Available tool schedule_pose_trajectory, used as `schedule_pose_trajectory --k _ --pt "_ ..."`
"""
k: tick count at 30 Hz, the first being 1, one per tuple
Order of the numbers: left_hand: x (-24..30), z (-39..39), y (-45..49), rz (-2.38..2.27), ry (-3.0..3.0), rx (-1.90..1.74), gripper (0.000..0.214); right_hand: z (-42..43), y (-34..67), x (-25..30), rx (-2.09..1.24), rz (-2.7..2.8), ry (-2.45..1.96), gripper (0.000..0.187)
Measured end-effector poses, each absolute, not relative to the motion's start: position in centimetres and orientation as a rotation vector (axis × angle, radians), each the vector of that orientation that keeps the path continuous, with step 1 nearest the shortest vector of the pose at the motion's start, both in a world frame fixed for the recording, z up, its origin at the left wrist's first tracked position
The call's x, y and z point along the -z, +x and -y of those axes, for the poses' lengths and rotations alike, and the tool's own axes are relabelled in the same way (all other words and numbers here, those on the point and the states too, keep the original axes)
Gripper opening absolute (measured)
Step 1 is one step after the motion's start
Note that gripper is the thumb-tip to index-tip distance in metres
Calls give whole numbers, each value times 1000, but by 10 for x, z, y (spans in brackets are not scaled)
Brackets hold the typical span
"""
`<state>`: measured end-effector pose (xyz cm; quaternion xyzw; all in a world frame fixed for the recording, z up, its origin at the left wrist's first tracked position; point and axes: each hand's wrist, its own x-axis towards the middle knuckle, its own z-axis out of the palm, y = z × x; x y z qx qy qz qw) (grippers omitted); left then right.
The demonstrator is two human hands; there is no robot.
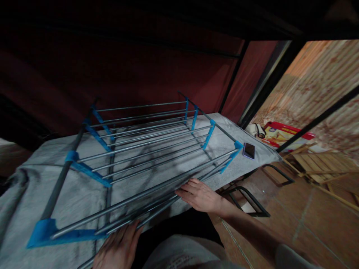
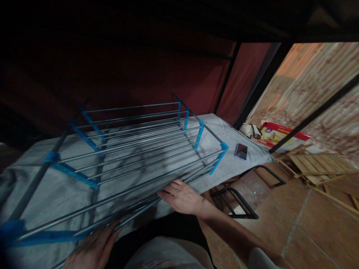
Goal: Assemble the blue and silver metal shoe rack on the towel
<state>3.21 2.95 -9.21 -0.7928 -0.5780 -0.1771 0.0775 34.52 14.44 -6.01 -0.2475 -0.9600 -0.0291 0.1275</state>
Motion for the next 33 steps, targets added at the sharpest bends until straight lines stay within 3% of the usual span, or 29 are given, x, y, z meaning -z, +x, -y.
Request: schedule_pose_trajectory --k 4,8,13,17,20,25,33 --pt "70 -28 50 1898 -2320 556 41 -135 319 62 52 2818 -604 37" --pt "52 -9 52 1867 -2257 681 28 -139 311 63 30 2829 -588 47" --pt "44 19 24 2012 -1645 1209 8 -148 312 56 48 2842 -554 53" --pt "45 -7 -12 2281 -980 2047 38 -150 310 57 103 2820 -556 43" --pt "51 -36 -27 2421 -1024 2572 61 -153 308 61 121 2792 -559 32" --pt "62 -54 -27 2582 -1353 2696 67 -158 306 64 164 2744 -600 29" --pt "58 -64 -14 2465 -922 2884 65 -162 308 68 195 2769 -612 31"
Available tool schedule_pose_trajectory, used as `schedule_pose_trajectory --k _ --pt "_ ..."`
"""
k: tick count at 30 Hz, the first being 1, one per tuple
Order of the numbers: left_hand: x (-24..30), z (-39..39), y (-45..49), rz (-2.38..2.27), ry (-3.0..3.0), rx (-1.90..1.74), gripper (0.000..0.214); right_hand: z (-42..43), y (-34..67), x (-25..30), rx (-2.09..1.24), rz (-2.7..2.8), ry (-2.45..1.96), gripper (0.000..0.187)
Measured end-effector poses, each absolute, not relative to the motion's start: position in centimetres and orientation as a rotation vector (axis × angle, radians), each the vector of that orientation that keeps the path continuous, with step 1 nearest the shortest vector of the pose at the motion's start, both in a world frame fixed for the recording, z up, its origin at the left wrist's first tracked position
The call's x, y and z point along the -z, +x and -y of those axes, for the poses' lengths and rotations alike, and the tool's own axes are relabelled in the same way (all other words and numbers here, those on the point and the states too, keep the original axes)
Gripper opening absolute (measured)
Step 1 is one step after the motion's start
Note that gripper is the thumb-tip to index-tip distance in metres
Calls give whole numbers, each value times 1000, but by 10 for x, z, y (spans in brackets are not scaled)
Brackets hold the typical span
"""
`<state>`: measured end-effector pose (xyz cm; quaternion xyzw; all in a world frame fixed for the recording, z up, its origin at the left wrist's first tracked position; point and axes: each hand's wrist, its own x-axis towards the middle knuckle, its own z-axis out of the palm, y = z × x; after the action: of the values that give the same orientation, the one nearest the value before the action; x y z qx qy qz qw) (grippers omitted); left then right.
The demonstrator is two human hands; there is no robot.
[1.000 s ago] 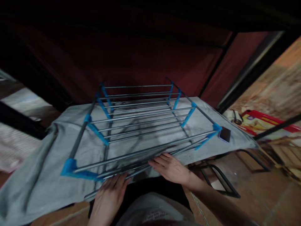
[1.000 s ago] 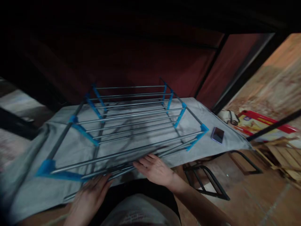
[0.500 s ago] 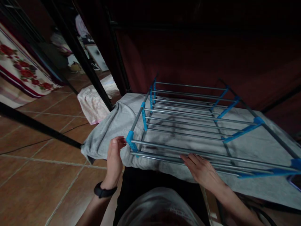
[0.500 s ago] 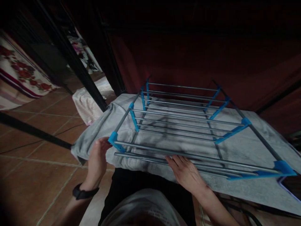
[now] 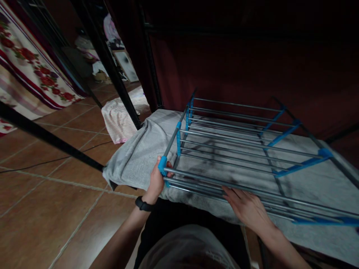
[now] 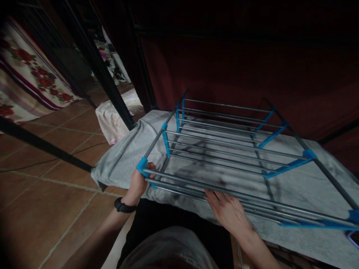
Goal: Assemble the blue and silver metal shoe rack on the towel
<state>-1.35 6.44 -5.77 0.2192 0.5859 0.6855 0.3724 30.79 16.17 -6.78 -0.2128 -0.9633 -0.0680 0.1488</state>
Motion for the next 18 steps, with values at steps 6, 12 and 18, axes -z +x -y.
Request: schedule_pose_trajectory --k 6,12,18 --pt "59 -70 -4 -1479 399 -1926 61 -159 308 63 201 2773 -653 32" --pt "60 -71 -3 -1487 412 -1969 61 -141 274 52 158 2807 -599 39" --pt "60 -71 -4 -1477 341 -1963 60 -132 229 44 125 2908 -552 44"
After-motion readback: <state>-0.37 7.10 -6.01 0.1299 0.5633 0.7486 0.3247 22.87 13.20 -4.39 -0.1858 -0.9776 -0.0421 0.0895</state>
